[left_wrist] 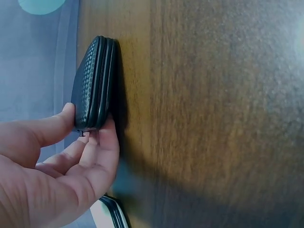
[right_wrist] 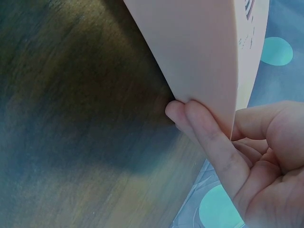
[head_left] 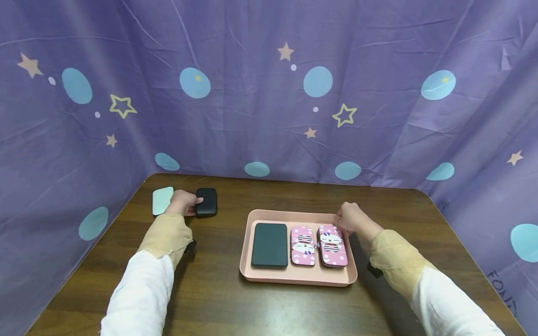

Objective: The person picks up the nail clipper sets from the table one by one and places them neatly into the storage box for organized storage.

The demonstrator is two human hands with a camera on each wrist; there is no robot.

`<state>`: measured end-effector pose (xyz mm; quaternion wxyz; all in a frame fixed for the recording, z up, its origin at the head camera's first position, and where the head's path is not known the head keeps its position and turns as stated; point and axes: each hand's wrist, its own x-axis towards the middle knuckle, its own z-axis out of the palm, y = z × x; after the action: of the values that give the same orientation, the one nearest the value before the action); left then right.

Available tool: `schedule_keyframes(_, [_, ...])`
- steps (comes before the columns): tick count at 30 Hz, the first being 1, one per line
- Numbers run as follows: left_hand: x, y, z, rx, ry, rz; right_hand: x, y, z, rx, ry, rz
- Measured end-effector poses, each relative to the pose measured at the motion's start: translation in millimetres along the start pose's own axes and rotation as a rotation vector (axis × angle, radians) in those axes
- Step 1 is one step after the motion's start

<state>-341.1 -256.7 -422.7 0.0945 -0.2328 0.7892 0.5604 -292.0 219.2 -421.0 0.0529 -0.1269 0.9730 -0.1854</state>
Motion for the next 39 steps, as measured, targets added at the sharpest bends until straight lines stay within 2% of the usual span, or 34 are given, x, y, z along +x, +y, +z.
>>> schedule_keyframes(8, [-0.6, -6.2, -1.9, -0.066, 0.008, -0.023, -0.5, -2, -1, 0.004, -0.011, 0.018])
schedule_keyframes(18, [-3.4, -10.6, -2.7, -0.195, -0.009, -0.017, -1.0, -3, -2, 0.0, -0.009, 0.002])
schedule_keyframes(25, [-9.5, -5.7, 1.7, -0.305, -0.05, -0.014, -1.4, -2, -1, -0.008, 0.004, -0.025])
schedule_keyframes(31, [-18.0, -2.5, 3.8, -0.373, -0.128, -0.011, -1.5, -2, -1, -0.005, -0.004, -0.015])
schedule_keyframes(39, [-28.9, 13.8, 14.7, -0.428, -0.166, -0.033, -1.2, -1, -1, -0.023, 0.002, -0.025])
